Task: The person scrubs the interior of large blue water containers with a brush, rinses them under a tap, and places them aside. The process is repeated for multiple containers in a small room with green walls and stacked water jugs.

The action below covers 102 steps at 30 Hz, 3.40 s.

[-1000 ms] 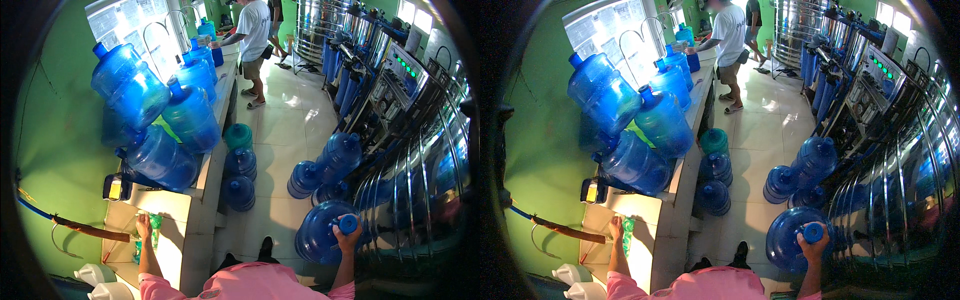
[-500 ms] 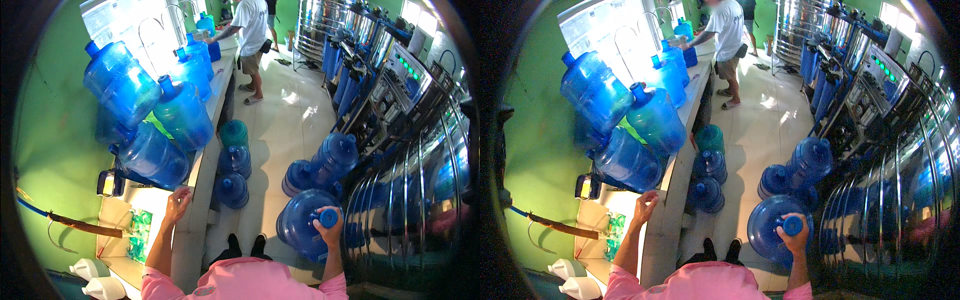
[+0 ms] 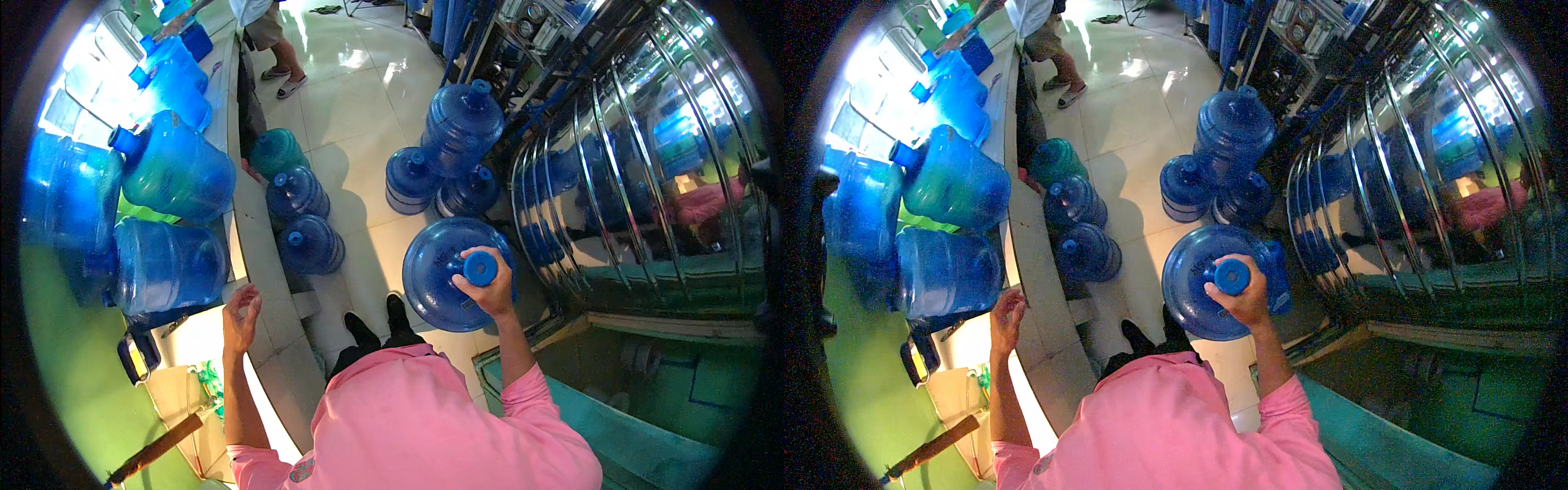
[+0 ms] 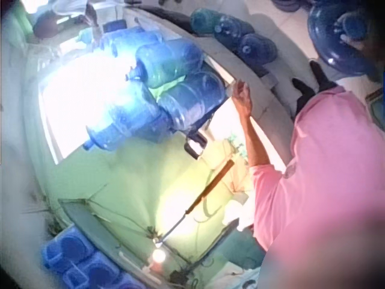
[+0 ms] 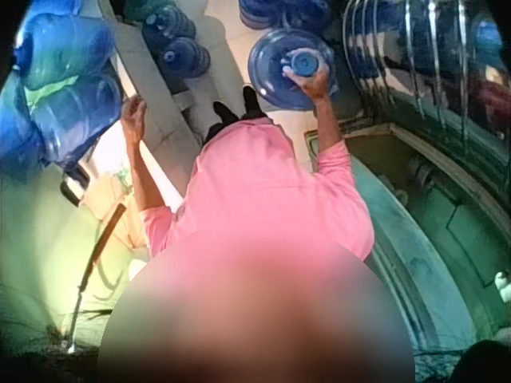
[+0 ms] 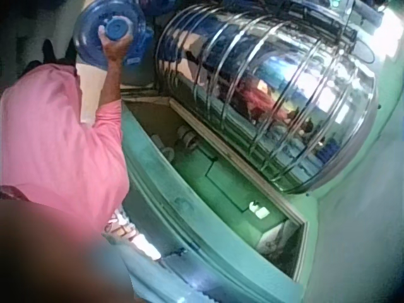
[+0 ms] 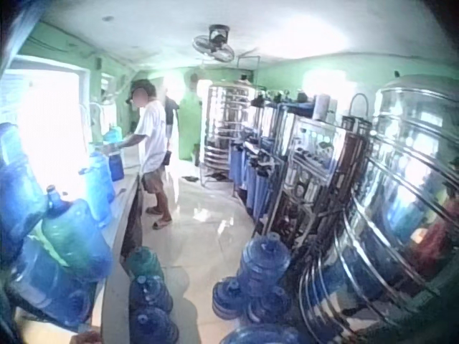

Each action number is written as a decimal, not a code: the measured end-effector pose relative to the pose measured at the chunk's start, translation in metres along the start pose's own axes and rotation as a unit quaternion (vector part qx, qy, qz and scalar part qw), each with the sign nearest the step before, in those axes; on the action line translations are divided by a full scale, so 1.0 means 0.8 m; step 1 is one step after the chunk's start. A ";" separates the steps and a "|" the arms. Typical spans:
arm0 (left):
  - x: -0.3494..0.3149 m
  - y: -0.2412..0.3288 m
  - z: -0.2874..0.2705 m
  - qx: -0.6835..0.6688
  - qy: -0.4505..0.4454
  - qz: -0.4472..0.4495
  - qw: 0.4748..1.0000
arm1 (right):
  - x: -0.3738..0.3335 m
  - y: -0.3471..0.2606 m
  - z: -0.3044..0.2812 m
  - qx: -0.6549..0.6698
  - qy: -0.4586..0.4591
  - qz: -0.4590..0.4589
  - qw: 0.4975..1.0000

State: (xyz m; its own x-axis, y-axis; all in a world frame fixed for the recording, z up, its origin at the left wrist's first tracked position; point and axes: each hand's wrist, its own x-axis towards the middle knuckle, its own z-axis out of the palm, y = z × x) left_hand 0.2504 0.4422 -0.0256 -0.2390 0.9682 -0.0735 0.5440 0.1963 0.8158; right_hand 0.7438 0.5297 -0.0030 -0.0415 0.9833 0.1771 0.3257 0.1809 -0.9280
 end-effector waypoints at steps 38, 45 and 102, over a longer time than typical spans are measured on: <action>0.283 -0.278 0.223 0.245 -0.169 -0.228 0.927 | 0.131 0.530 0.157 -0.345 0.069 0.470 0.810; 0.340 -0.390 0.311 0.251 -0.139 -0.389 0.876 | 0.145 0.606 0.163 -0.315 0.123 0.447 0.828; -0.623 -0.109 -0.265 -0.107 0.670 -0.065 0.732 | -0.430 -0.425 0.911 0.073 -0.778 -0.198 0.592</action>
State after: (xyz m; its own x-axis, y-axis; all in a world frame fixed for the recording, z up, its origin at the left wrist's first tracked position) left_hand 0.1513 -0.0900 0.0620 -0.9300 -0.1056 0.3520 0.3414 0.1058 0.9339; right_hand -0.0411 0.1439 0.0124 -0.9437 -0.3302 -0.0208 -0.0805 0.2903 -0.9535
